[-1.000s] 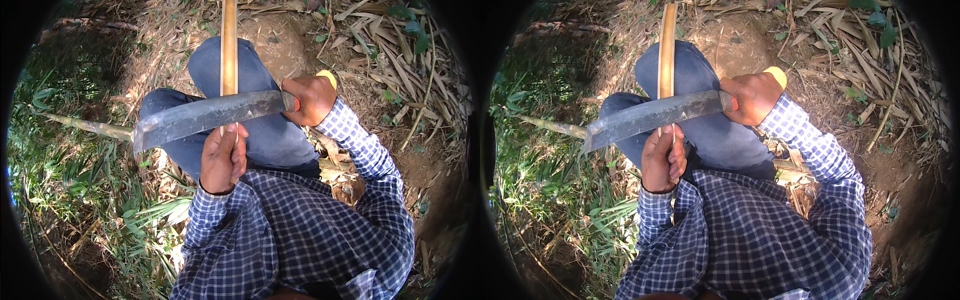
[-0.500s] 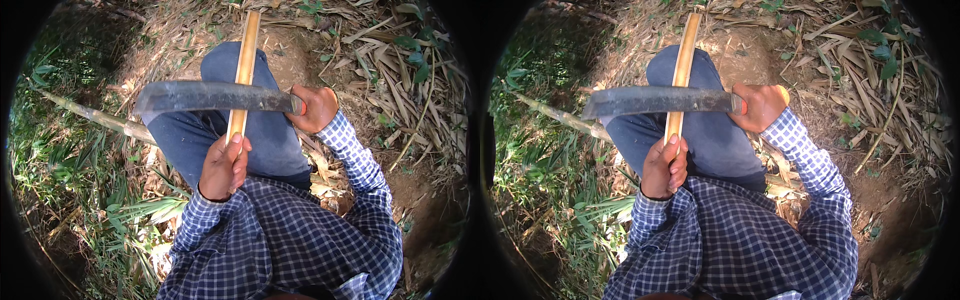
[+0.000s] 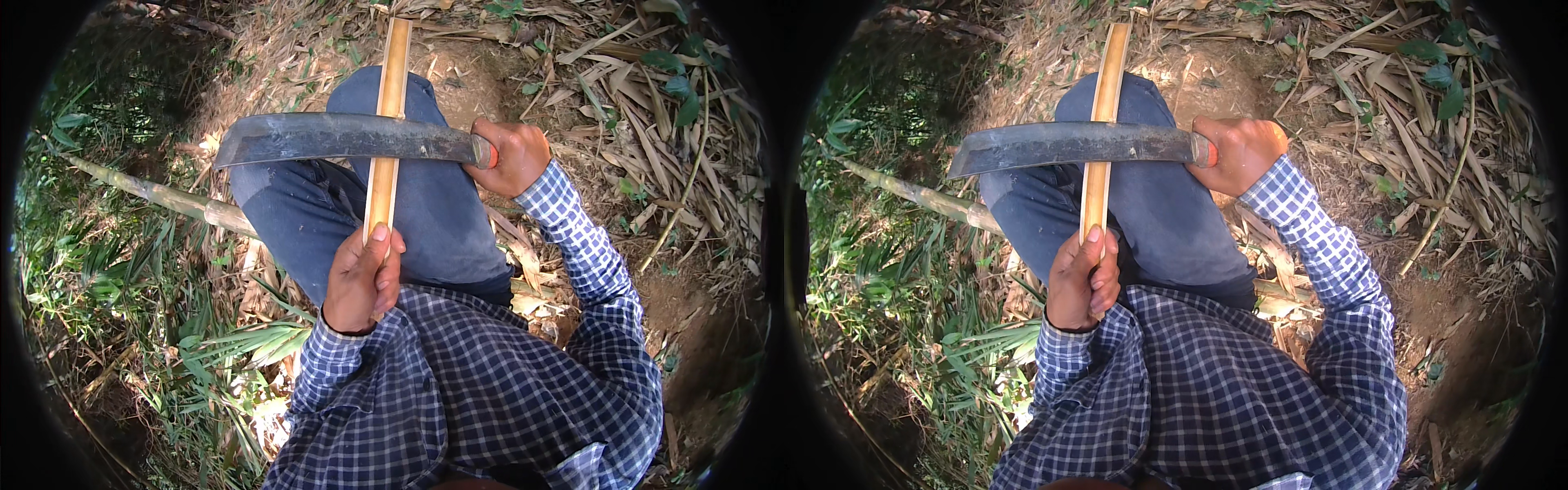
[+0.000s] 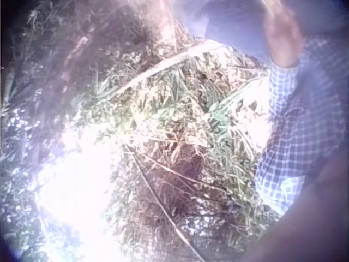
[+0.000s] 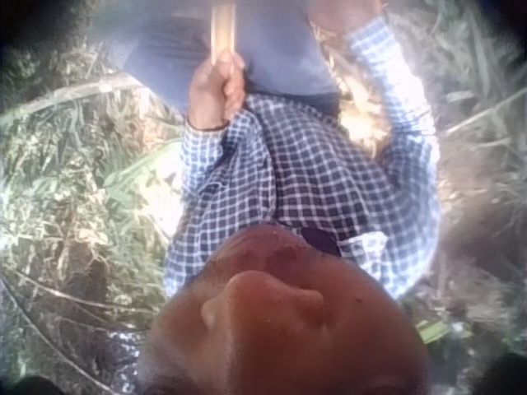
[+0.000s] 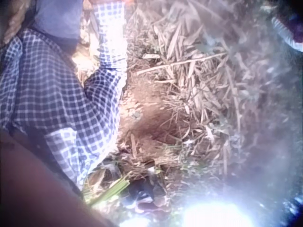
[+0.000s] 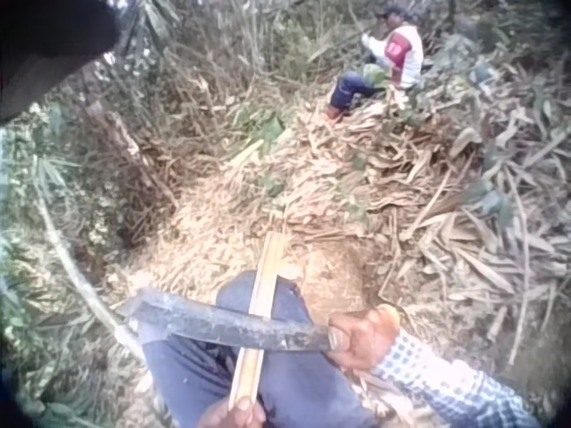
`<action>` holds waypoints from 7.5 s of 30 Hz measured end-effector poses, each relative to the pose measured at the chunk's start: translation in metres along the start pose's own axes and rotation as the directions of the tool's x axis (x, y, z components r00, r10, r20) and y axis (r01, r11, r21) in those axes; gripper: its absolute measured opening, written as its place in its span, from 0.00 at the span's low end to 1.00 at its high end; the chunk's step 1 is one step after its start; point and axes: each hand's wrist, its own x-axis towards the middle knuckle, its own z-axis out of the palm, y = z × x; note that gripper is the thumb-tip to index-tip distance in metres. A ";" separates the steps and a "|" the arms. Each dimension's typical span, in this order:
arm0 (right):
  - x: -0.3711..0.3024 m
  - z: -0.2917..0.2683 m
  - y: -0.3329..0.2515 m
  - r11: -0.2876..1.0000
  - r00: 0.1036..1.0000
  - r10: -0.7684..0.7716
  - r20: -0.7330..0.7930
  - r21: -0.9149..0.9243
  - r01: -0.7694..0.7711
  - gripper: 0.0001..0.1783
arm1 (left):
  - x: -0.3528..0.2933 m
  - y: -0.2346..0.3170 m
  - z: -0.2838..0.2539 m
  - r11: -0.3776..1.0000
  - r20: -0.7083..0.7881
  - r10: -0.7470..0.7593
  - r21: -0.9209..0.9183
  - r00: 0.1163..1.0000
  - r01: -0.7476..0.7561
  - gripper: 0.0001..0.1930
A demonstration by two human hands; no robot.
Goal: The person sits on the ground and uses a curved blade to shave a long piece of bamboo. They hold the bamboo vertically against their leg and repeatedly scrape the surface to remove the outer layer.
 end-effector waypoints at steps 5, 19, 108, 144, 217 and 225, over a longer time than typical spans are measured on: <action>-0.002 -0.004 0.000 0.998 0.998 -0.064 0.012 0.004 0.064 0.14 | -0.004 -0.004 -0.005 0.999 0.017 0.029 0.025 0.999 -0.030 0.17; 0.006 0.001 0.005 1.000 1.000 0.026 -0.010 -0.013 -0.026 0.12 | -0.013 -0.007 -0.004 1.000 -0.045 -0.016 -0.006 0.999 0.016 0.16; -0.018 -0.007 -0.012 0.998 0.999 0.000 0.054 0.063 -0.004 0.14 | 0.018 0.014 0.021 0.994 -0.223 0.079 0.091 0.972 -0.060 0.20; 0.035 -0.003 0.035 0.988 0.987 0.157 0.032 -0.019 -0.156 0.15 | -0.011 0.012 0.015 0.988 -0.165 0.099 0.130 0.981 -0.078 0.29; 0.027 0.000 0.007 0.999 0.997 0.042 -0.058 -0.024 -0.044 0.10 | -0.012 -0.005 0.000 0.992 0.002 0.075 -0.102 0.997 -0.074 0.28; 0.034 -0.001 0.016 0.997 0.997 0.069 -0.028 -0.042 -0.070 0.11 | -0.018 -0.012 0.000 0.990 0.019 0.065 -0.126 0.998 -0.062 0.29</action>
